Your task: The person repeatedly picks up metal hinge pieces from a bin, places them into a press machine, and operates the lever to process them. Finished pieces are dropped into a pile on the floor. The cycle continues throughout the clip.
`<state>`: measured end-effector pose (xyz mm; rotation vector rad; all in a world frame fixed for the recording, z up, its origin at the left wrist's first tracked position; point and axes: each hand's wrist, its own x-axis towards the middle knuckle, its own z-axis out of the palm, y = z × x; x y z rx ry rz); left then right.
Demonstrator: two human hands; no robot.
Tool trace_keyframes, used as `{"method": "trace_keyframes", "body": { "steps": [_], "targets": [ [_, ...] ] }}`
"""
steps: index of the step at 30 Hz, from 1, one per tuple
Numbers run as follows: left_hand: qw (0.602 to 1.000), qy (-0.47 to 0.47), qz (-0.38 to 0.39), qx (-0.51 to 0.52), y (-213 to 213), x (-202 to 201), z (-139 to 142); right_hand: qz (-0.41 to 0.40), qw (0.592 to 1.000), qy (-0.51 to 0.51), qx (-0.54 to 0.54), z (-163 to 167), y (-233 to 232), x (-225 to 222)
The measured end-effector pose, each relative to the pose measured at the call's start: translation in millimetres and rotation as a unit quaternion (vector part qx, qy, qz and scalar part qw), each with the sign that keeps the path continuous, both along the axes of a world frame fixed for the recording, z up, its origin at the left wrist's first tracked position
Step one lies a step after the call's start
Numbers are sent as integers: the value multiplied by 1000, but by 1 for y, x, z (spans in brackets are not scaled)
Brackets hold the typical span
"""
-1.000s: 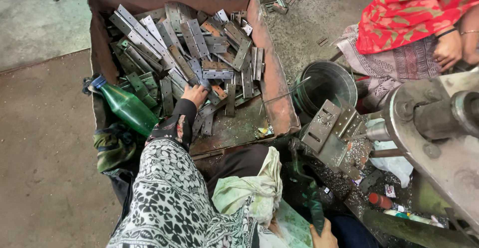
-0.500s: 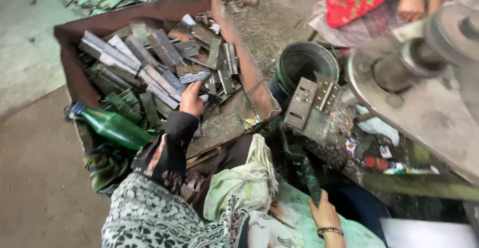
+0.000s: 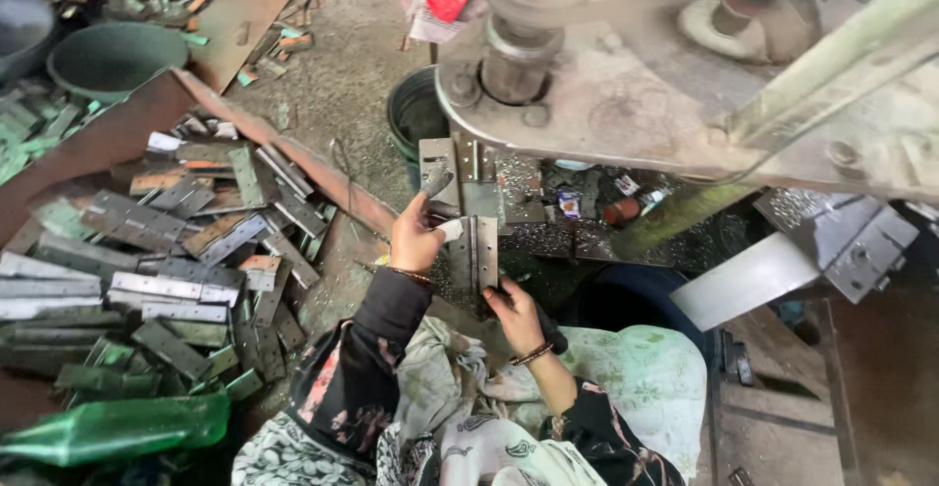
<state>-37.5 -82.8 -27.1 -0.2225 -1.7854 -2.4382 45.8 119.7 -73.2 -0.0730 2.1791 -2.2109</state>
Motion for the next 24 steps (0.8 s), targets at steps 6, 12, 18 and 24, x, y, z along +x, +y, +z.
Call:
{"method": "trace_keyframes", "body": {
  "steps": [6, 12, 18, 24],
  "targets": [
    [936, -31, 127, -328, 21, -33, 6, -88, 994, -67, 28, 14, -10, -31],
    [791, 35, 97, -603, 42, -12, -12, -97, 984, -85, 124, 12, -5, -53],
    [637, 37, -20, -770, 63, 0, -34, -79, 959, -231, -141, 2, 12, -54],
    [608, 39, -15, -793, 61, -18, -40, -18, 909, 101, 404, -10, 35, -32]
  ]
}}
